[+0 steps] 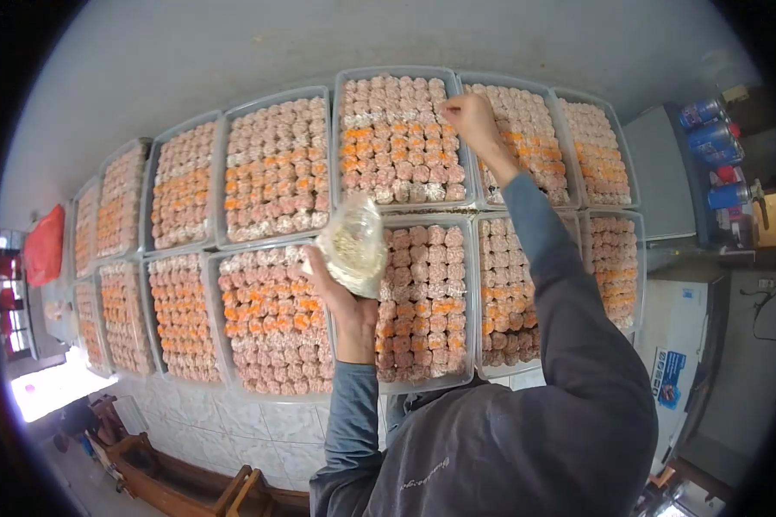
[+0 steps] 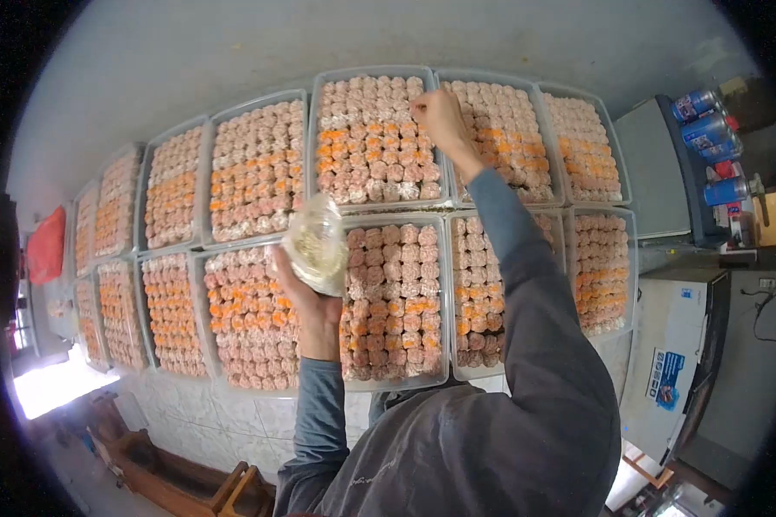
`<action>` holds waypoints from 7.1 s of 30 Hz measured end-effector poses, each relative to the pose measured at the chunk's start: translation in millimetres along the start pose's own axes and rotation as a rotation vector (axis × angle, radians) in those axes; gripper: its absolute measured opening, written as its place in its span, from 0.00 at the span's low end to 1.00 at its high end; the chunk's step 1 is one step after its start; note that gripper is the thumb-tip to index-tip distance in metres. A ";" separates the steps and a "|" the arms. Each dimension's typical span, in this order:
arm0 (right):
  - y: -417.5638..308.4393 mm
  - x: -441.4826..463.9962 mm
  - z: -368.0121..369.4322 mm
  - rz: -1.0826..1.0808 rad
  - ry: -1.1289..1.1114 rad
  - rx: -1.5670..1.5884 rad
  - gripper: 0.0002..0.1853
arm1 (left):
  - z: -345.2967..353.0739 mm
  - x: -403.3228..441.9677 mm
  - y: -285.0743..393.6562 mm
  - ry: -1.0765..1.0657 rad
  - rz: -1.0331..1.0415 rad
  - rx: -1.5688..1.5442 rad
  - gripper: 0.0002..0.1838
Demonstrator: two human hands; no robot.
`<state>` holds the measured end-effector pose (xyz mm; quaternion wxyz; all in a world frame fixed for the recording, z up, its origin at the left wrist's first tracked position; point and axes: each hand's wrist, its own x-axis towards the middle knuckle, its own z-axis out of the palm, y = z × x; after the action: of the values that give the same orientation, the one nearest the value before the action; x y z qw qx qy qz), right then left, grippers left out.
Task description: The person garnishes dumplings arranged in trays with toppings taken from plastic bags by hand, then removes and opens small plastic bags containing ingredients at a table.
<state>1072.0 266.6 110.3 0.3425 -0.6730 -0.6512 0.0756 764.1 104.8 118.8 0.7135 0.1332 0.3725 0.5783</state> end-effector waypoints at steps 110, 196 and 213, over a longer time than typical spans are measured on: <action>107.7 -372.4 -190.7 0.229 -0.160 0.000 0.11 | -9.9 -306.8 -220.2 -0.063 -0.120 -0.050 0.38; 320.9 -96.2 -274.9 0.280 -0.298 0.565 0.11 | 276.7 -53.8 -392.4 -0.020 -0.116 0.155 0.39; 464.1 -106.1 -271.9 -0.044 -0.031 -0.391 0.09 | 208.4 -132.5 -289.5 0.274 -0.010 0.200 0.38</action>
<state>1588.8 108.0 19.1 0.1970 -0.7111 -0.6731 -0.0496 1110.1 -53.1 132.2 0.6422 0.1216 0.5228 0.5473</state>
